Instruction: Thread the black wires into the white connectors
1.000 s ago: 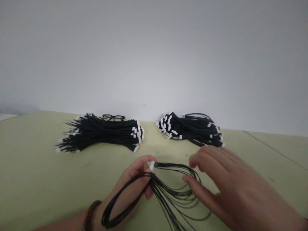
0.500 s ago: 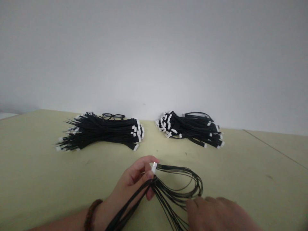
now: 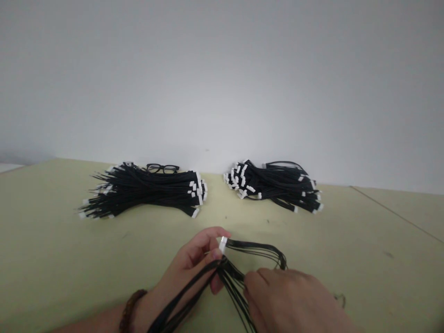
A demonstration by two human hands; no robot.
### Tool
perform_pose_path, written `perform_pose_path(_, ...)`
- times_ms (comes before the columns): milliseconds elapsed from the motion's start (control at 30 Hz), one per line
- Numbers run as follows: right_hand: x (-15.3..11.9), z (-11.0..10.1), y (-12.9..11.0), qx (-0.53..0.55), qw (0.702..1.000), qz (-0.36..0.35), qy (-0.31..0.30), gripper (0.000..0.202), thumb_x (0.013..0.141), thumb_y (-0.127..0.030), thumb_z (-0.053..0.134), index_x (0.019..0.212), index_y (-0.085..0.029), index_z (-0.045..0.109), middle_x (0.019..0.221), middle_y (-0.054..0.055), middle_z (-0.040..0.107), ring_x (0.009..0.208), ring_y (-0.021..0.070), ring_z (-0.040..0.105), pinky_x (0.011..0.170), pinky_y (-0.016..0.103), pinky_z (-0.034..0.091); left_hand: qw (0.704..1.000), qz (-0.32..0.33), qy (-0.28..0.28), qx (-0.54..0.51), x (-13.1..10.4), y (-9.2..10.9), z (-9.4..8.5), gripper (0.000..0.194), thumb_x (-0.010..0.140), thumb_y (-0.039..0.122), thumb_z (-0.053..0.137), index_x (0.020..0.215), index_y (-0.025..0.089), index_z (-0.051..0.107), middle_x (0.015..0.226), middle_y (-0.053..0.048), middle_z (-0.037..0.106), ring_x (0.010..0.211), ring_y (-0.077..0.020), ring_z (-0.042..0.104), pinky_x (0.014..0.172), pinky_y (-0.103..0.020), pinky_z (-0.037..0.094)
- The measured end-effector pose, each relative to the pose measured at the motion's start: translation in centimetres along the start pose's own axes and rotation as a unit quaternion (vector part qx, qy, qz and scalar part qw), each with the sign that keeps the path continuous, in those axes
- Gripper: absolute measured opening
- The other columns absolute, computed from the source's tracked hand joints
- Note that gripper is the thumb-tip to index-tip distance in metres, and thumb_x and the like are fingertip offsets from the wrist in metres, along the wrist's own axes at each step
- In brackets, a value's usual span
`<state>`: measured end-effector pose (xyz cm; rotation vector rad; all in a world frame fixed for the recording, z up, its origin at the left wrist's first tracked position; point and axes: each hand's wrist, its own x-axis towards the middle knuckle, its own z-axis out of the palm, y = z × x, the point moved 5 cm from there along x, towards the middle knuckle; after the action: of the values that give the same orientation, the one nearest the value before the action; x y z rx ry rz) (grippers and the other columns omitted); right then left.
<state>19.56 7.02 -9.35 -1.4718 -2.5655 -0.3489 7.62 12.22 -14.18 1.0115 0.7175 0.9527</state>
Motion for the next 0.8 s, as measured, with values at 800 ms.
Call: perform_pose_path(800, 0.8, -7.0, 9.7, 0.768, 0.564, 0.107, 0.283, 0.004, 0.080, -0.032, 0.067, 0.077, -0.029, 0.066, 0.078, -0.003, 0.054, 0.061, 0.0084, 0.053, 0.058, 0.019, 0.050, 0.999, 0.045, -0.025, 0.014, 0.9, -0.8, -1.0, 0.028, 0.080, 0.033, 0.066, 0.105, 0.021, 0.062, 0.068, 0.004, 0.051, 0.052, -0.0072, 0.044, 0.049, -0.019, 0.032)
